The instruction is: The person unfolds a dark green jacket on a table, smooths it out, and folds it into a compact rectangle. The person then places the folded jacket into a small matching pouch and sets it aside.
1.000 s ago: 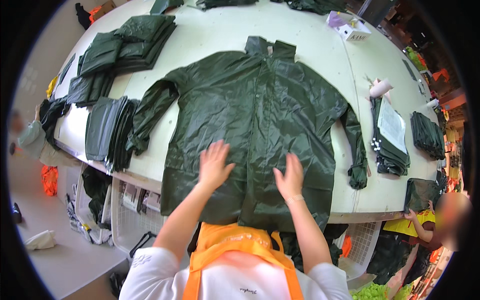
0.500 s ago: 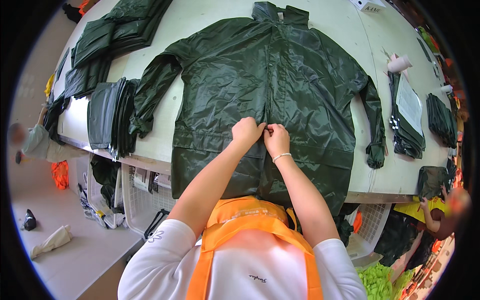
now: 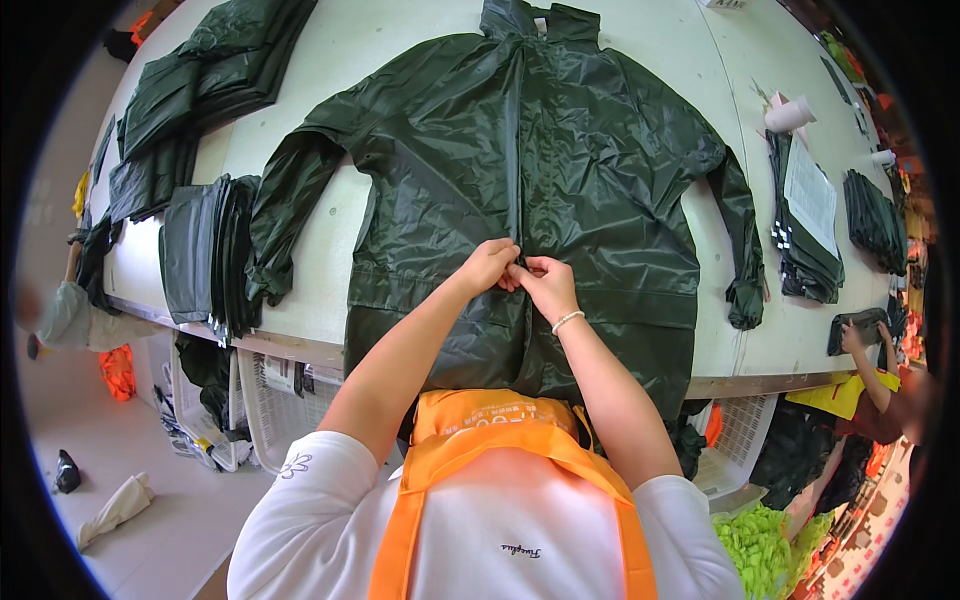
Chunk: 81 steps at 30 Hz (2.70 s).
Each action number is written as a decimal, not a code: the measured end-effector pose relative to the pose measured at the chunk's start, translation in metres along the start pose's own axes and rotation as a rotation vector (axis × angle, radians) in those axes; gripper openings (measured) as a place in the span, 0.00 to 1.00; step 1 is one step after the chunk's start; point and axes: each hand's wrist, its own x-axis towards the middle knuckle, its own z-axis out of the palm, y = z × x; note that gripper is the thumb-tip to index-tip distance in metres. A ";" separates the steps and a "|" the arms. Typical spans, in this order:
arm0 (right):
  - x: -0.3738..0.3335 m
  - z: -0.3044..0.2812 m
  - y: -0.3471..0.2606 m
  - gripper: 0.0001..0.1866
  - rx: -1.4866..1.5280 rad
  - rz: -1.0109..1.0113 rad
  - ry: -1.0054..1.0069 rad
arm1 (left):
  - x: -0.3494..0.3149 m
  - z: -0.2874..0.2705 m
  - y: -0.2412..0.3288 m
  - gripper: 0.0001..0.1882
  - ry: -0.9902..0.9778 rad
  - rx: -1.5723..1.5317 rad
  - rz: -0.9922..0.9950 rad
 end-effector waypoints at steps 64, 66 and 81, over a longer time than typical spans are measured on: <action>-0.124 -0.026 0.056 0.06 -0.517 -0.584 0.031 | -0.132 0.097 -0.105 0.16 0.486 -0.797 -0.279; -0.123 -0.033 0.061 0.08 -0.535 -0.604 -0.029 | -0.135 0.097 -0.102 0.14 0.444 -0.818 -0.261; -0.126 -0.040 0.061 0.08 -0.570 -0.712 -0.067 | -0.138 0.087 -0.113 0.13 0.412 -0.798 -0.261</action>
